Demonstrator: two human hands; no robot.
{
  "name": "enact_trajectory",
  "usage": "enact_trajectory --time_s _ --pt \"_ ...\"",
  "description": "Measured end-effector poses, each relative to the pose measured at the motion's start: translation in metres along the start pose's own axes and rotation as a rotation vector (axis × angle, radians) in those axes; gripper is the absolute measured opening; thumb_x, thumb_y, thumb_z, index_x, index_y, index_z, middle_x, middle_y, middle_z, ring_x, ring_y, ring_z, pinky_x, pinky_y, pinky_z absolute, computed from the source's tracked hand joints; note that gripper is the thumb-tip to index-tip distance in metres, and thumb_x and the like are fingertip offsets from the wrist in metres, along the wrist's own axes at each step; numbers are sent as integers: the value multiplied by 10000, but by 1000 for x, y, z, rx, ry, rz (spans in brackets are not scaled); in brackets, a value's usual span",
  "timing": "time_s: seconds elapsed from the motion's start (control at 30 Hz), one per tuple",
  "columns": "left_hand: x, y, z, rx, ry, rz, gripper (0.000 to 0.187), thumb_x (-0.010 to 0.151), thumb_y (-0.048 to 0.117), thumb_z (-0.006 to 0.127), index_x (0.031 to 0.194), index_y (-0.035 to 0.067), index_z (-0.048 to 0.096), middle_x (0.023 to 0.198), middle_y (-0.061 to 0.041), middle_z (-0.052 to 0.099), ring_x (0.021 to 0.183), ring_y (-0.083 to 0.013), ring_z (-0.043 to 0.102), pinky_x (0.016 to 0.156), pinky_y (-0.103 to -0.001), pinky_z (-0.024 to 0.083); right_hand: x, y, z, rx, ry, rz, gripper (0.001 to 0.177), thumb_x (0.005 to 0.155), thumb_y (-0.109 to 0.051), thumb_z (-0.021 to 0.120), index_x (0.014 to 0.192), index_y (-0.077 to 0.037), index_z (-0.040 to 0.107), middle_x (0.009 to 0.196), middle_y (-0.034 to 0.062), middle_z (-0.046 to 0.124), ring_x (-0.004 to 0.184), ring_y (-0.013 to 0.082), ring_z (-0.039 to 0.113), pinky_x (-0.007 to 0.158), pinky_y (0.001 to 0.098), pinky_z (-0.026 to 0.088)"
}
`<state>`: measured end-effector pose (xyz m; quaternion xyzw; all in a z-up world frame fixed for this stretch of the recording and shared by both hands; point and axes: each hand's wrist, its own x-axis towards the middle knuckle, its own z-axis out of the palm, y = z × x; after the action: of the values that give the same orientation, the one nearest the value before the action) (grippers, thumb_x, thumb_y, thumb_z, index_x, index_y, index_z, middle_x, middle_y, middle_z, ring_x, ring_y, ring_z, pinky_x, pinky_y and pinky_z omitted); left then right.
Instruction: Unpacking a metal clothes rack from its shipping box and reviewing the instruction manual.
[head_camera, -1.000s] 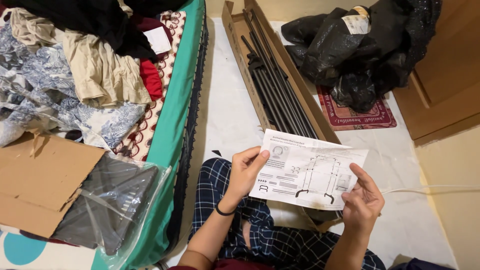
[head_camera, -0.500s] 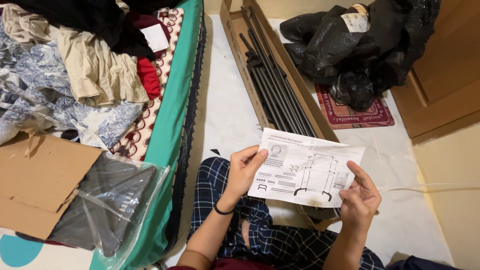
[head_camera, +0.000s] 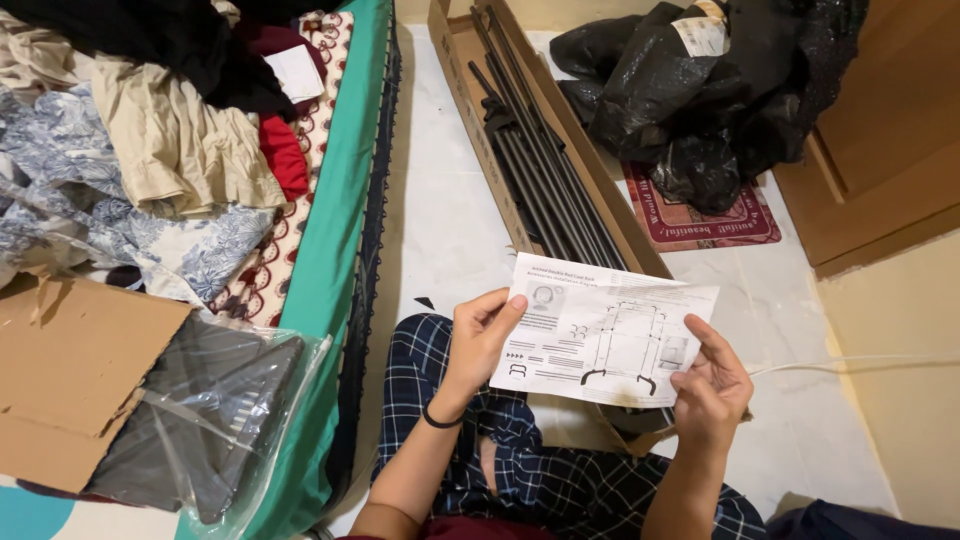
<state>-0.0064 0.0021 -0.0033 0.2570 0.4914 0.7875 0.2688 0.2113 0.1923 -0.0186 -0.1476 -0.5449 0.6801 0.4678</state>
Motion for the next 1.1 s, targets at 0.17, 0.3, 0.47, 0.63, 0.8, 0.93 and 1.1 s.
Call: enact_trajectory --time_s 0.17,0.3,0.47,0.63,0.8,0.93,1.1 --pt "16 -21 -3 -27 -12 -46 272 1016 167 644 1056 -80 750 884 -73 766 748 -71 674 652 -204 534 6 10 -10 -6 20 27 761 652 145 474 1411 211 503 1338 336 607 1288 338 623 1074 346 500" --pt "39 -81 -21 88 95 -43 264 1047 186 627 944 -44 705 803 2 667 708 -50 561 613 -216 459 23 37 -40 -181 7 34 648 767 109 569 1410 157 499 1409 214 597 1313 263 591 1082 316 489" --pt "56 -139 -77 353 363 79 250 1032 185 617 927 -34 680 769 35 608 706 -50 482 612 -238 413 5 221 -177 -537 175 305 451 907 -15 577 1356 -32 616 1226 143 706 1050 246 656 859 323 547" --pt "45 -204 -131 426 439 48 269 1031 181 615 913 -57 654 749 19 596 701 -49 462 601 -248 398 -34 256 -260 -1177 186 408 492 820 -171 778 1287 -80 651 1156 155 713 1039 318 707 927 398 570" --pt "20 -252 -150 430 441 -100 293 1027 192 625 912 -74 666 760 0 636 688 -61 501 600 -254 420 -40 246 -235 -1506 82 412 779 727 -292 829 1429 -150 524 1417 152 510 1306 431 449 1047 611 391" --pt "11 -249 -138 344 436 -169 267 1012 196 627 969 -59 695 765 -5 646 664 -77 512 582 -257 415 -34 238 -204 -1612 89 329 762 709 -245 811 1410 -129 536 1413 177 487 1312 418 437 998 653 384" --pt "7 -247 -118 347 287 -207 278 1020 199 628 980 -66 704 786 -10 674 692 -66 546 602 -238 446 -55 278 -190 -1434 -35 163 426 839 -134 678 1257 -130 600 1265 160 631 1242 387 589 1058 494 505"
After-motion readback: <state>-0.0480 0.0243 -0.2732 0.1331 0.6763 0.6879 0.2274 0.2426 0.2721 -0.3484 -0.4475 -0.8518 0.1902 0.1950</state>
